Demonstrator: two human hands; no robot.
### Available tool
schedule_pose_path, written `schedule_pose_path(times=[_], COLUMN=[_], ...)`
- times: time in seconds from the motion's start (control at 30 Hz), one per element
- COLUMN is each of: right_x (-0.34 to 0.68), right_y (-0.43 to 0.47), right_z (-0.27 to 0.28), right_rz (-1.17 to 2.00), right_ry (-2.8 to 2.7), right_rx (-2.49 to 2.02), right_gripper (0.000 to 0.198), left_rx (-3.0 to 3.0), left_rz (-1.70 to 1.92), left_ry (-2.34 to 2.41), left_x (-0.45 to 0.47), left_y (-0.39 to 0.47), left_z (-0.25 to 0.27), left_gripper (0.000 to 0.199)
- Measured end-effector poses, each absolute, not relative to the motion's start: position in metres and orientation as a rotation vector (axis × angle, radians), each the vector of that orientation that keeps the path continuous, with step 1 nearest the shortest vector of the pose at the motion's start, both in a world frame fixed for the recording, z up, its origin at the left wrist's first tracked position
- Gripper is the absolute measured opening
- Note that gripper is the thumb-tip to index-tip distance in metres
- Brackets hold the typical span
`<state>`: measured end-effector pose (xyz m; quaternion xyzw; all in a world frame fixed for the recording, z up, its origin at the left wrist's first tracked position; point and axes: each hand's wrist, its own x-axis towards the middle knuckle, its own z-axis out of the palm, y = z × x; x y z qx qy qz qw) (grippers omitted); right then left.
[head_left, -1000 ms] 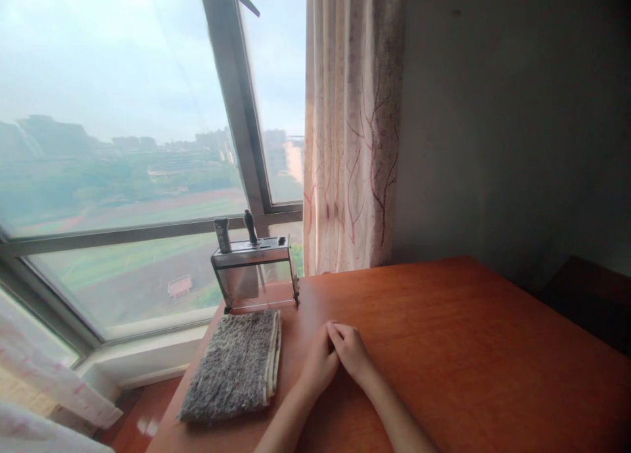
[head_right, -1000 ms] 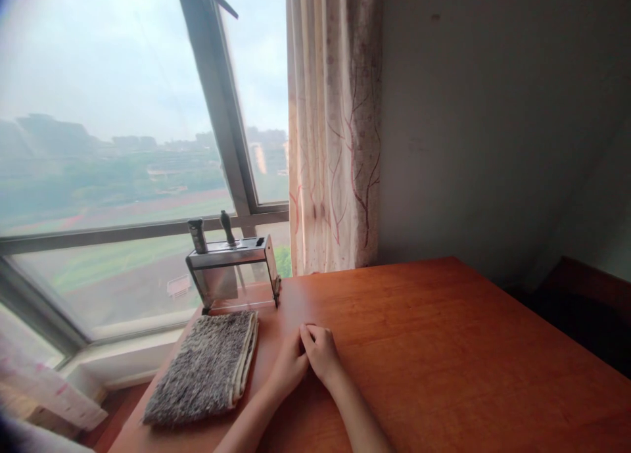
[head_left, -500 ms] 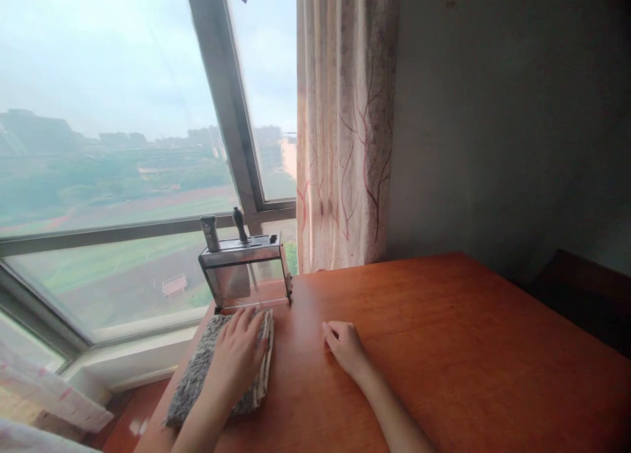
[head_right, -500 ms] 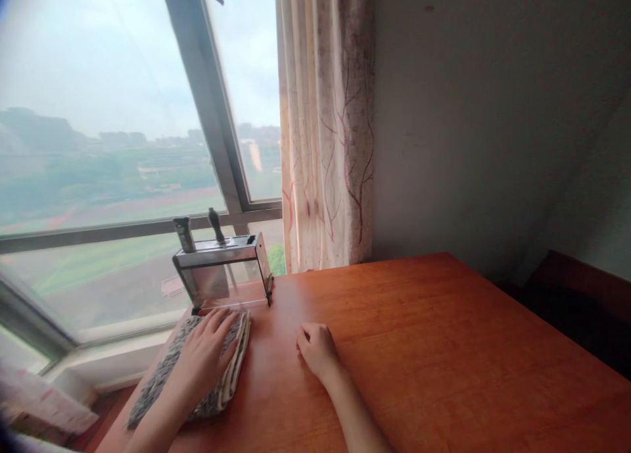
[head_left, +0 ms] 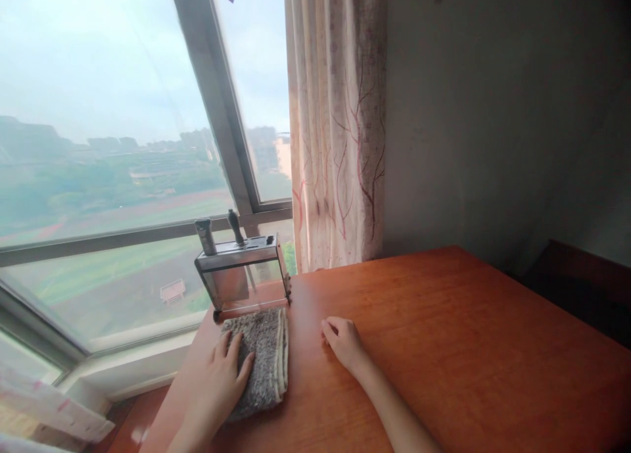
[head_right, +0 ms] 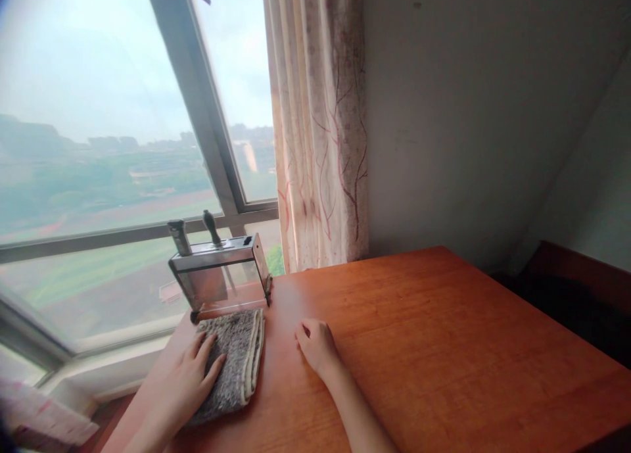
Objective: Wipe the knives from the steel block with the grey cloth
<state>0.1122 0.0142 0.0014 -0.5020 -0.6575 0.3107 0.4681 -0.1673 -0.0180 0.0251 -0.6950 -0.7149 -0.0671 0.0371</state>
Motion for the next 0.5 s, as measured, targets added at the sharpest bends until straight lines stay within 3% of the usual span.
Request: schedule_pose_path(times=[0.2, 0.5], right_x=[0.119, 0.139], right_y=[0.018, 0.025], right_z=[0.001, -0.011], right_rz=[0.715, 0.466], right_ry=[-1.484, -1.522], right_rx=[-1.241, -1.333], right_gripper=[0.029, 0.029], left_rx=[-2.314, -2.730], left_rz=[-0.204, -0.669], left_ry=[-2.185, -2.015], left_x=[-0.085, -0.054], left_y=[-0.028, -0.020], left_z=[0.044, 0.043], left_gripper=[0.057, 0.034])
